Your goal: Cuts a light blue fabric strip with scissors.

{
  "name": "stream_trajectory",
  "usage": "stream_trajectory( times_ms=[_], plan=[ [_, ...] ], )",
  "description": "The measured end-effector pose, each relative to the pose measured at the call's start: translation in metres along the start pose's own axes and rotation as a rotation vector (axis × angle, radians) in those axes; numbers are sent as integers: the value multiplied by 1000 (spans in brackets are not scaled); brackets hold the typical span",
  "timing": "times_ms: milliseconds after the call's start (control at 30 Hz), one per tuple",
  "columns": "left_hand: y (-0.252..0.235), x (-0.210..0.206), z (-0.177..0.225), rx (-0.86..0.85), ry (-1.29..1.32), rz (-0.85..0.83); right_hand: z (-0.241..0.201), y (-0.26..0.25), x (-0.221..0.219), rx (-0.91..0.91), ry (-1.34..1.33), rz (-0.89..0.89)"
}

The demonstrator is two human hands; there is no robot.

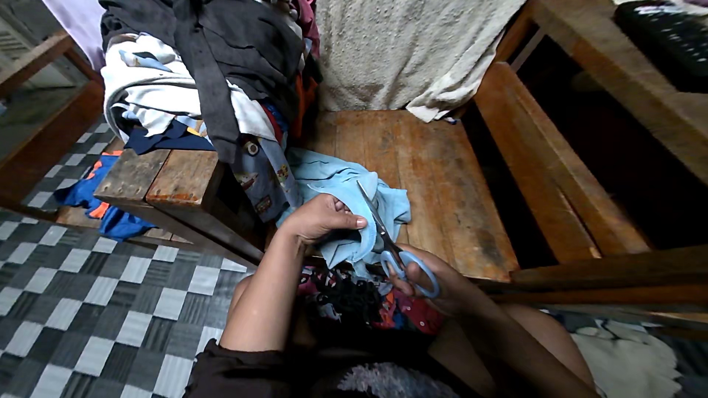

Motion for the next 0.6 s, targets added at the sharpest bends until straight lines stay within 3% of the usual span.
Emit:
stream_trajectory(
  times_ms=[267,433,600],
  plan=[
    [3,0,8,-9,32,268,1,-1,4,28,137,49],
    [6,2,5,-6,-30,105,2,-4,8,70,152,-62],
    [6,4,3,-2,-17,55,1,-3,7,49,147,-73]
  ],
)
Point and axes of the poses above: each hand's wrist, its own y-axis away from the middle knuckle, its own x-axis out of the back of the hand, z = x × y, the point moved 3 cm from there along -y, towards the middle knuckle, and after that the axes turned 7 degrees about -y, right-handed, at the moved point
